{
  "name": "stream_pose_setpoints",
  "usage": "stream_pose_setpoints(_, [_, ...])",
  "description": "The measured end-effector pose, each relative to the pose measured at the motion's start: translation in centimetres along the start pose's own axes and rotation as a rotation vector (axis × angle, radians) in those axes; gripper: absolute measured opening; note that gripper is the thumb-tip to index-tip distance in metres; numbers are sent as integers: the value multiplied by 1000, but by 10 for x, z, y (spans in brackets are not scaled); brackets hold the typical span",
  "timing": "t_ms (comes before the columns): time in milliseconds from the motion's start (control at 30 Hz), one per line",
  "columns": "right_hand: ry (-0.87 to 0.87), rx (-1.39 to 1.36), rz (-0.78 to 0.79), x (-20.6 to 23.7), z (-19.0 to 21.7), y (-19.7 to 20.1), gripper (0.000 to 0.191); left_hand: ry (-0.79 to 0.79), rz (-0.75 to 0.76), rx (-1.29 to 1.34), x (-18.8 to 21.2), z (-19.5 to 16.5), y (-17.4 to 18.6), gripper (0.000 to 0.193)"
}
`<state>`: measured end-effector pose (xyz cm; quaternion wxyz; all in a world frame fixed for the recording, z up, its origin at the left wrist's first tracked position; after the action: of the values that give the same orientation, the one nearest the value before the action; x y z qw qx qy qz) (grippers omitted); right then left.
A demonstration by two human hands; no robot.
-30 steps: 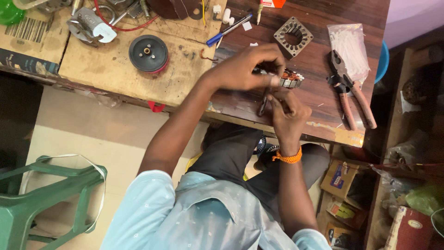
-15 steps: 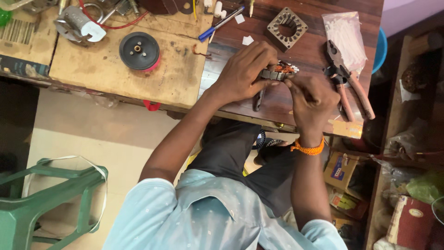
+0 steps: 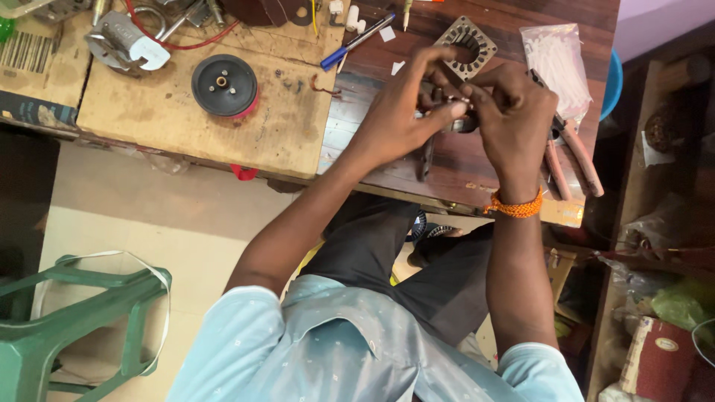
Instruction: The person sits at a workbench and hand-winds copper wire around the slots of a motor armature, feeding and pressing the wire turn by turn with both hands while the armature rests on the bench. They occasionally rotate the armature to reach different slots and continue winding.
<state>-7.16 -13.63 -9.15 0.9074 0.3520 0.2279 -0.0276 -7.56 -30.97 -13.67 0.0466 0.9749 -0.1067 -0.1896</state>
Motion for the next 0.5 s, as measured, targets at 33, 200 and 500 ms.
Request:
stream_pose_setpoints(33, [0,0,-18,0,1,0,7,55,27,-21,-8,5,-4,47])
stream_pose_setpoints(200, [-25,24,-79,2,8,7,9,73,253,174,-35,24,-19,19])
stream_pose_setpoints(500, [-65,-42,-72,59,21,-8,10,-124,493,128,-29,29,13,13])
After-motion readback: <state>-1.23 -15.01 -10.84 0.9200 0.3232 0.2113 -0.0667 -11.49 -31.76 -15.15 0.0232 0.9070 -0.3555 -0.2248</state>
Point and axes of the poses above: each hand's wrist, its own x-axis away from the middle knuckle, its own y-axis out of the back of the hand, z = x × y, the point moved 4 cm from there along -x, towards the middle knuckle, and after that the axes turned 1 degree about -z, right-handed, at the moved point
